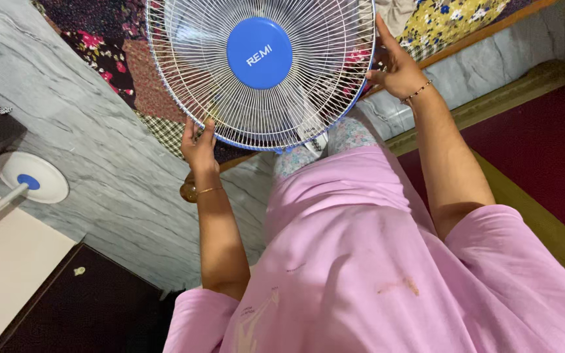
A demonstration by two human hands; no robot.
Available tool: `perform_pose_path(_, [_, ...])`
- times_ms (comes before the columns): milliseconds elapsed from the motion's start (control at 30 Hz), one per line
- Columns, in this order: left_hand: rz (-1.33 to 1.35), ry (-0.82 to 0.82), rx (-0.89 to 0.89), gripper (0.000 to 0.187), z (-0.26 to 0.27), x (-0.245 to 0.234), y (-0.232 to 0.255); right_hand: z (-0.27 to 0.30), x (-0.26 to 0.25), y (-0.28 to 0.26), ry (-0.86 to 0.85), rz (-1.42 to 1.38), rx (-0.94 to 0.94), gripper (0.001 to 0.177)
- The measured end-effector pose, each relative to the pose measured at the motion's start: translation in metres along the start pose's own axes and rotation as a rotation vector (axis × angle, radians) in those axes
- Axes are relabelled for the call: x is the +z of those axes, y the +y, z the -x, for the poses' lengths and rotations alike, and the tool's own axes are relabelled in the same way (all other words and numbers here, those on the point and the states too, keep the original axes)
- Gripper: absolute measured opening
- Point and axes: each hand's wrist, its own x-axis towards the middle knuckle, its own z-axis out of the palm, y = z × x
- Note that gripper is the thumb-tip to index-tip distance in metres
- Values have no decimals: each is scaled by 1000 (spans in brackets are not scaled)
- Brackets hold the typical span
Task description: The person assembles a table fan by attaching a blue plastic ring to the front metal grille, then securing the grille to the fan body. The person repeatedly adjusts the ring and grille to align and lock them in place.
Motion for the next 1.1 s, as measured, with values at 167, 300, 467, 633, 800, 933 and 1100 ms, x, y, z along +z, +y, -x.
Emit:
perform_pose_path(167, [52,-34,31,83,-4,-2,-4,2,-4,20,8,78,-176,115])
perform_pose_path(300, [64,-36,43,84,2,-1,-3,3,-8,37,38,73,-168,110])
perform_pose_path(467, [205,-175,159,77,0,-2,-19,6,-6,52,80,-53,-105,96])
perform_pose_path(633, [71,-93,76,69,-7,-16,-33,5,-10,47,17,-12,-222,91])
perform_pose_path(800, [173,-417,110,110,7,-21,-29,12,-11,45,62,-130,-48,85])
perform_pose_path(933, [87,-526,96,123,24,-22,-16,18,-12,47,87,-28,-61,80])
perform_pose_path(1100, [139,-538,72,127,18,-19,-20,14,-23,62,123,-135,-19,83])
